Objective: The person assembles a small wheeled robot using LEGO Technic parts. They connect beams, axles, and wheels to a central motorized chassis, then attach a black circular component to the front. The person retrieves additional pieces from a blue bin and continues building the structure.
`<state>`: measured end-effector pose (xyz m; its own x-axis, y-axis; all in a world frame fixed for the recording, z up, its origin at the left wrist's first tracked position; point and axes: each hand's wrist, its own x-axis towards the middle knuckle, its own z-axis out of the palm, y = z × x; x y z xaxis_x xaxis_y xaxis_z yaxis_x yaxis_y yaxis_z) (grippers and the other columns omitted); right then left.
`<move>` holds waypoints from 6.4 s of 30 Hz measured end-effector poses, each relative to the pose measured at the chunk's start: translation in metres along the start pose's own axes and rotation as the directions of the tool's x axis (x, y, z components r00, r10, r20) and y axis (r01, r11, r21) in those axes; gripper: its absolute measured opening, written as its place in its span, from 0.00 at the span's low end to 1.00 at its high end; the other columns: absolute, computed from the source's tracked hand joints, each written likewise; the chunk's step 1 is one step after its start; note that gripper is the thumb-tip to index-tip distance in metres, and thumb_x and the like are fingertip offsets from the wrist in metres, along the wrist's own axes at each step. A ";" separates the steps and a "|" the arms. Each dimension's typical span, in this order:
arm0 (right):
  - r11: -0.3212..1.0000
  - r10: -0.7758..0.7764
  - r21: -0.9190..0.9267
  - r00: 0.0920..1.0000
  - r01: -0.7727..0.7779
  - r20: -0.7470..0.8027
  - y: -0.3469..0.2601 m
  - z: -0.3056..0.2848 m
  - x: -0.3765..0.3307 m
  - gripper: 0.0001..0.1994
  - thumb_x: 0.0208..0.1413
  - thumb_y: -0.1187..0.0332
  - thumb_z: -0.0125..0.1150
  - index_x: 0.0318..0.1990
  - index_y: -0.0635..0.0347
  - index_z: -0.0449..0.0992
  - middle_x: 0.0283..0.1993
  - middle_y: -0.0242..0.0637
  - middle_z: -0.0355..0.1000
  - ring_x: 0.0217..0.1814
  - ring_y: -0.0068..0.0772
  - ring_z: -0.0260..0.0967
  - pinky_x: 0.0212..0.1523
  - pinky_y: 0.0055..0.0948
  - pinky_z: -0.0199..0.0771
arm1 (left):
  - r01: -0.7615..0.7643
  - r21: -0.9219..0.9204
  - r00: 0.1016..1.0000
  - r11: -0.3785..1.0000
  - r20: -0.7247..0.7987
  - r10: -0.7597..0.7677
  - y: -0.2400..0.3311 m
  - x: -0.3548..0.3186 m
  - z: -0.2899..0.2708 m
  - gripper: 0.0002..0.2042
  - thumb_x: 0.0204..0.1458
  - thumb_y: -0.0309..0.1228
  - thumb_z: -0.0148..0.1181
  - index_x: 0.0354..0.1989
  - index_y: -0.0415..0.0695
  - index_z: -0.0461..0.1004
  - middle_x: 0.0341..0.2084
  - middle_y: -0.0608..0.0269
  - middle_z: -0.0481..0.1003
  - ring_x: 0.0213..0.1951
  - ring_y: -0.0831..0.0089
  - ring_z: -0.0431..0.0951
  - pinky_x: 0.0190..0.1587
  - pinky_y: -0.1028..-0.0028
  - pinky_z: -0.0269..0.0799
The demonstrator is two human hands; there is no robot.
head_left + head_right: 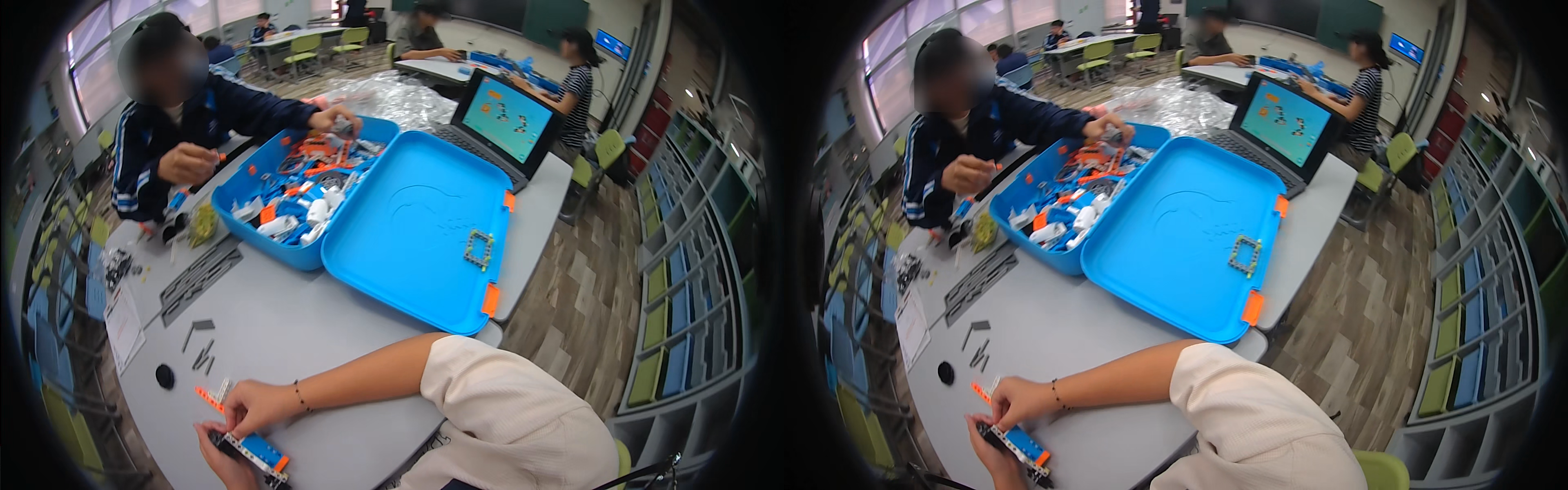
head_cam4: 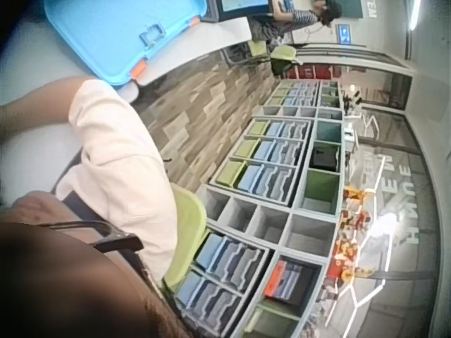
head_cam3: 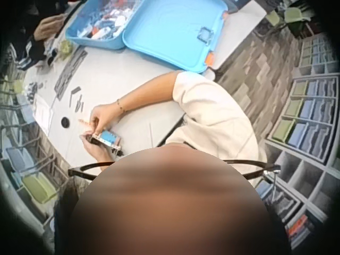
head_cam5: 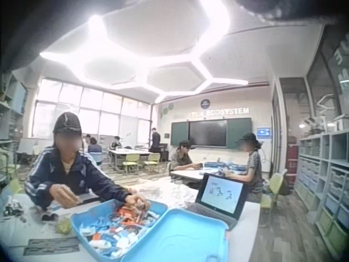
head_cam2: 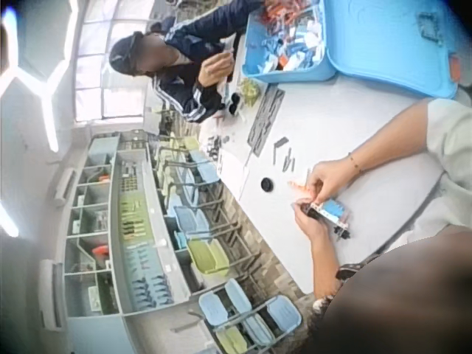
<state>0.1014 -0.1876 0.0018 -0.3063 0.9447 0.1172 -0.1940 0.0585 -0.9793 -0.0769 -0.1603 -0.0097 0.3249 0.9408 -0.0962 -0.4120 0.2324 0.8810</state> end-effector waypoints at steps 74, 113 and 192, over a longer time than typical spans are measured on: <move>0.986 -0.023 0.164 1.000 0.024 -0.006 0.050 0.019 0.025 0.13 0.41 0.66 0.74 0.30 0.63 0.78 0.28 0.34 0.76 0.29 0.20 0.70 0.28 0.22 0.69 | -0.075 0.289 0.968 0.955 -0.208 0.139 -0.002 -0.013 -0.006 0.18 0.63 0.42 0.38 0.24 0.46 0.65 0.27 0.66 0.66 0.32 0.73 0.67 0.39 0.74 0.64; 0.948 -0.108 0.308 0.991 0.081 0.072 0.043 0.005 0.028 0.12 0.39 0.74 0.68 0.32 0.65 0.70 0.27 0.37 0.74 0.29 0.22 0.72 0.28 0.22 0.70 | -0.082 0.320 0.990 0.944 -0.081 0.114 0.000 -0.014 -0.004 0.22 0.64 0.47 0.33 0.28 0.44 0.67 0.27 0.65 0.68 0.34 0.72 0.67 0.42 0.71 0.63; 0.995 -0.088 -0.077 0.932 0.065 -0.352 0.008 -0.003 -0.006 0.09 0.50 0.76 0.55 0.40 0.64 0.71 0.26 0.34 0.74 0.28 0.19 0.71 0.29 0.21 0.70 | -0.412 0.711 0.901 0.570 0.224 0.371 0.010 -0.002 0.007 0.04 0.47 0.13 0.56 0.30 0.34 0.69 0.34 0.59 0.67 0.39 0.73 0.73 0.46 0.76 0.73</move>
<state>0.1044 -0.1916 -0.0070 0.0600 0.9887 0.1374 -0.1408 0.1446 -0.9794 -0.0759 -0.1619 0.0022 0.3310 0.8787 0.3439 0.2371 -0.4302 0.8711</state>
